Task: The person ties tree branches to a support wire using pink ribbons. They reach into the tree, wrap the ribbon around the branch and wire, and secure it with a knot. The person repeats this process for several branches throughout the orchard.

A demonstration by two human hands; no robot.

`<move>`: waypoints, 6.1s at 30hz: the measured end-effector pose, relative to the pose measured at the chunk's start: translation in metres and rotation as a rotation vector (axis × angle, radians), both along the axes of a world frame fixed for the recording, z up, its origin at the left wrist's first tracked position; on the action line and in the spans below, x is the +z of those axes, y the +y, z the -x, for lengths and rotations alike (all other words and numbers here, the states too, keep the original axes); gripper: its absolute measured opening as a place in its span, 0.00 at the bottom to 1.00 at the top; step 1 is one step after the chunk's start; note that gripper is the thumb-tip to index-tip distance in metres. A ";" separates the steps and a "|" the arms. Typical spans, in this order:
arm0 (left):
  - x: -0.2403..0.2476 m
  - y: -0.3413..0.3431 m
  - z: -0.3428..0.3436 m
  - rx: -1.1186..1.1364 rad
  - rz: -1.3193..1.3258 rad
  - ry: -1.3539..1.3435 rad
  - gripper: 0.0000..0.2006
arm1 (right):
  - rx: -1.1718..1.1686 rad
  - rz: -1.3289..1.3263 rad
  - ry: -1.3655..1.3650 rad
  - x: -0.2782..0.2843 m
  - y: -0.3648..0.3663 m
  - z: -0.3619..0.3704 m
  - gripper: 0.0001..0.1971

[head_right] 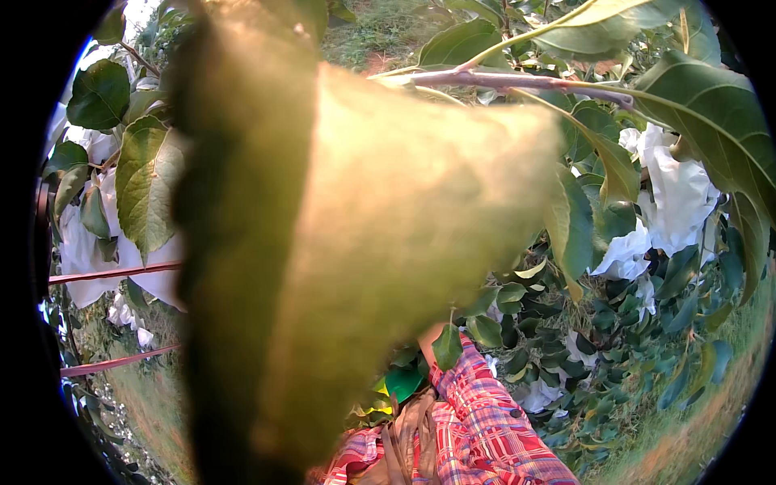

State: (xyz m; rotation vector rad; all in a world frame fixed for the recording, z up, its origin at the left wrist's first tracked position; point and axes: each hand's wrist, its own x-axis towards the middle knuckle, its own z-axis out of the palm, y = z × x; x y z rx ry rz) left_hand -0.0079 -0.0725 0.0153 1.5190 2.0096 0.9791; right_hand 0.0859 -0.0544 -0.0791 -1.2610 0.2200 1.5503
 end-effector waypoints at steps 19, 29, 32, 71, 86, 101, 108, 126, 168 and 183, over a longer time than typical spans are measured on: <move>0.002 0.004 -0.021 -0.301 -0.027 0.003 0.13 | 0.278 -0.276 0.055 0.023 -0.059 -0.050 0.04; -0.083 0.026 -0.010 -0.261 -0.043 0.291 0.14 | 0.513 -0.494 -0.092 0.077 0.016 -0.018 0.04; -0.085 0.018 0.000 -0.227 -0.009 0.397 0.13 | 0.609 -0.564 -0.124 0.096 0.024 0.001 0.04; -0.126 0.047 -0.021 0.001 -0.025 -0.056 0.16 | 0.760 -0.760 -0.340 0.122 0.047 0.011 0.04; -0.019 0.016 -0.028 0.123 0.184 0.225 0.20 | 0.561 -0.535 -0.194 0.061 -0.007 -0.026 0.04; -0.001 0.025 -0.035 -0.103 0.356 -0.818 0.20 | 0.387 -0.484 0.074 0.030 -0.007 -0.036 0.05; -0.022 0.033 -0.032 -0.139 0.231 0.005 0.20 | 0.405 -0.504 0.059 0.032 -0.010 -0.038 0.05; -0.021 0.038 -0.033 -0.141 0.333 0.046 0.16 | 0.411 -0.544 -0.357 0.047 -0.012 -0.032 0.06; -0.044 0.012 -0.026 -0.116 -0.083 -0.220 0.15 | 0.658 -0.857 -0.779 0.073 0.009 -0.038 0.12; 0.001 0.021 -0.025 -0.415 0.128 -0.625 0.26 | 0.590 -0.340 -0.443 0.088 0.041 -0.055 0.08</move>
